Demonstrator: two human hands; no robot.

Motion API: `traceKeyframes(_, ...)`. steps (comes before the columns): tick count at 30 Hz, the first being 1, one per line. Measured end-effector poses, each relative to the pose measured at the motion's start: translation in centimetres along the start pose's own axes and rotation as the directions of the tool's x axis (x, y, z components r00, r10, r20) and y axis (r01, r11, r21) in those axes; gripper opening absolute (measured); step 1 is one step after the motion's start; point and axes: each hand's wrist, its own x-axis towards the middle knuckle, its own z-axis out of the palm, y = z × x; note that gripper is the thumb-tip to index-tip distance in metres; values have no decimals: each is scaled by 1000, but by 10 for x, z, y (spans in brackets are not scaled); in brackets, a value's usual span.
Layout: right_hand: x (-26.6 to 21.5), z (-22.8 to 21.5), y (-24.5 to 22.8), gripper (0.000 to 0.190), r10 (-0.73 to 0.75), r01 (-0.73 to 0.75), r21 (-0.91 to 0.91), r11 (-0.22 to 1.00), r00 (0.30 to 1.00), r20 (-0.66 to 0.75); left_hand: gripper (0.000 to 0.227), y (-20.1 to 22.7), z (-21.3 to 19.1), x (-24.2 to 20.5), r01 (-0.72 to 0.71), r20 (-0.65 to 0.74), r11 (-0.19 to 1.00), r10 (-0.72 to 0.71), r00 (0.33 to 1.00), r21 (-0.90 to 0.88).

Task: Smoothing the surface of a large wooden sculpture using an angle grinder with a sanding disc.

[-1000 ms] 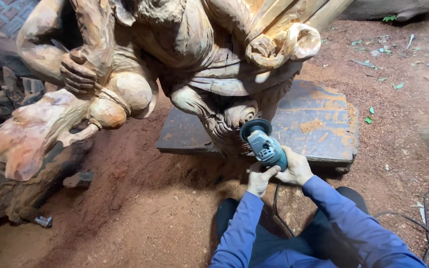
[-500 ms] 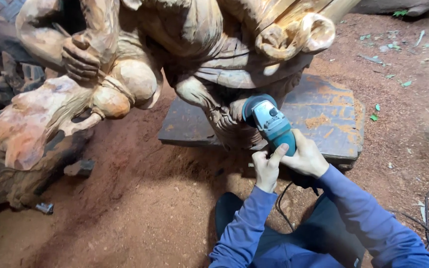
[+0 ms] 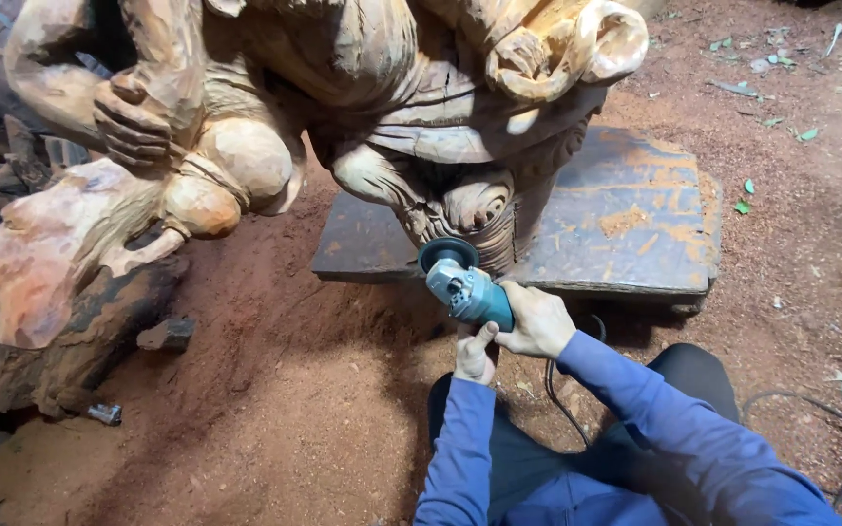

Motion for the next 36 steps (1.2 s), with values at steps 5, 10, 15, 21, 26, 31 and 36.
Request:
traceKeyframes(5,2,13,13,75,-12,8,-30,1000,993,-122,57,5,11,17,-18,88,999,21,996,-30)
traceKeyframes(10,3,20,26,80,-19,13,-62,998,994,-104,60,0,17,18,38,129,999,-33,991,-37)
traceKeyframes(15,-2,57,67,82,191,-193,1,981,971,-141,52,-30,13,29,107,84,980,-123,989,169)
traceKeyframes(21,-7,53,69,66,392,-359,289,888,917,-68,48,-32,38,20,105,125,877,-184,975,468)
traceKeyframes(26,9,63,50,76,245,-226,168,959,964,-102,51,2,24,18,106,42,935,-128,991,339)
traceKeyframes(31,6,66,20,81,218,-221,-25,975,973,-76,62,36,13,15,64,-6,992,-63,998,110)
traceKeyframes(36,-21,57,8,83,187,-188,0,982,977,-97,62,16,3,-6,13,90,998,-8,996,-61)
